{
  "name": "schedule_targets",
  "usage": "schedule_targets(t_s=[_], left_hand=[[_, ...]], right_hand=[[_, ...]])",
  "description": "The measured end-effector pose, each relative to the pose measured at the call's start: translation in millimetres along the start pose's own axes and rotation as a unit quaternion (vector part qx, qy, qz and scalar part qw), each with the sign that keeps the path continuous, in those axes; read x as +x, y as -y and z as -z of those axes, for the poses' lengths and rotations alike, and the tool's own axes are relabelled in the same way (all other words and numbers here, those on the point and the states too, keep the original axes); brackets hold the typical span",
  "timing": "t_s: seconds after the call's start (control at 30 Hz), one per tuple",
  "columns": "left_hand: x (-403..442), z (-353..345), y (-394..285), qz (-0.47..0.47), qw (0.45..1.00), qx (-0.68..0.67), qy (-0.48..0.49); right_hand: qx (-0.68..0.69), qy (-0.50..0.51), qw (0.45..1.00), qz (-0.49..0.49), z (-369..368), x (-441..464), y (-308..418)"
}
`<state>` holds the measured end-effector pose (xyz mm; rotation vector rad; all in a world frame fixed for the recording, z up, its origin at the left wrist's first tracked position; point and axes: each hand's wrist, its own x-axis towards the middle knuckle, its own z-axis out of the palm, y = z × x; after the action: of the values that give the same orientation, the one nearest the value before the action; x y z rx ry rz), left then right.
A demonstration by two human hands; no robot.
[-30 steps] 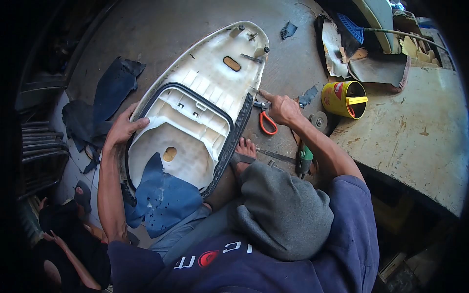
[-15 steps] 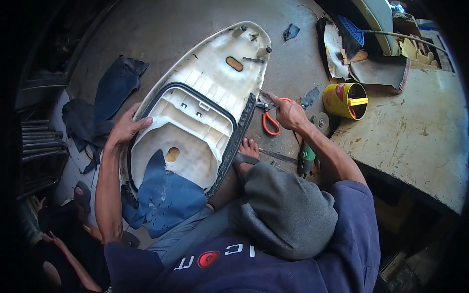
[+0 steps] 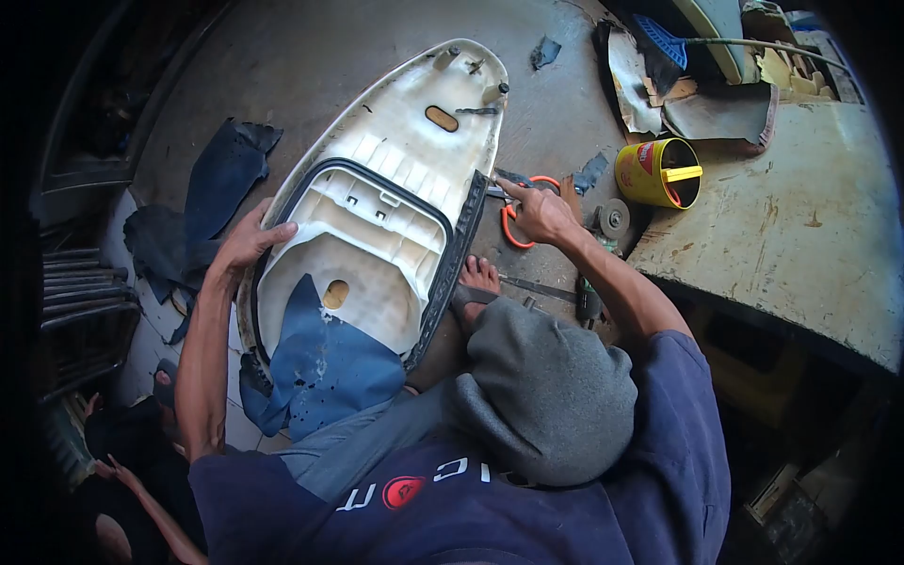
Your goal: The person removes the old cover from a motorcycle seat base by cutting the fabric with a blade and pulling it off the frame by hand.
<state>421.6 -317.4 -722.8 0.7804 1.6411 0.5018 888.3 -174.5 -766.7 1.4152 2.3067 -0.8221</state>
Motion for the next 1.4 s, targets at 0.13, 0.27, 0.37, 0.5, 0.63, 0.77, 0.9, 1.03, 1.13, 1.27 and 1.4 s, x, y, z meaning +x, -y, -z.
schedule_targets(t_s=[0.13, 0.27, 0.37, 0.5, 0.63, 0.77, 0.9, 1.03, 1.13, 1.27, 1.4], left_hand=[[-19, -2, 12, -0.018, 1.000, 0.024, -0.004], [-1, 1, 12, -0.042, 0.999, 0.006, -0.028], [-4, 1, 0, -0.001, 0.999, -0.037, -0.006], [3, 3, 8, -0.032, 0.999, -0.019, 0.002], [-12, 1, 14, -0.011, 1.000, 0.002, -0.013], [-9, -1, 7, -0.028, 0.999, -0.007, -0.040], [-3, 2, -2, -0.020, 1.000, -0.016, -0.018], [-8, 5, 7, -0.041, 0.999, -0.022, -0.008], [-18, 2, 17, -0.024, 0.999, -0.041, -0.005], [-11, 1, 16, -0.060, 0.997, -0.033, -0.043], [-13, 0, 6, -0.013, 0.999, -0.039, -0.013]], right_hand=[[-0.233, 0.032, 0.972, -0.006, 42, -14, 54], [-0.403, -0.007, 0.915, 0.026, 25, -8, 54], [-0.254, -0.012, 0.967, 0.003, 7, -7, 44], [-0.031, -0.014, 0.999, -0.024, 3, -7, 12], [-0.284, 0.014, 0.959, 0.010, 34, -13, 56], [-0.428, 0.048, 0.902, -0.018, 9, -3, 89], [-0.252, 0.012, 0.965, -0.077, 4, 1, 46], [-0.091, 0.004, 0.995, -0.031, 26, -7, 46], [-0.301, 0.032, 0.953, 0.029, 30, -21, 61], [-0.455, 0.027, 0.887, 0.070, 26, -22, 76], [-0.290, 0.000, 0.957, -0.003, -4, -22, 68]])
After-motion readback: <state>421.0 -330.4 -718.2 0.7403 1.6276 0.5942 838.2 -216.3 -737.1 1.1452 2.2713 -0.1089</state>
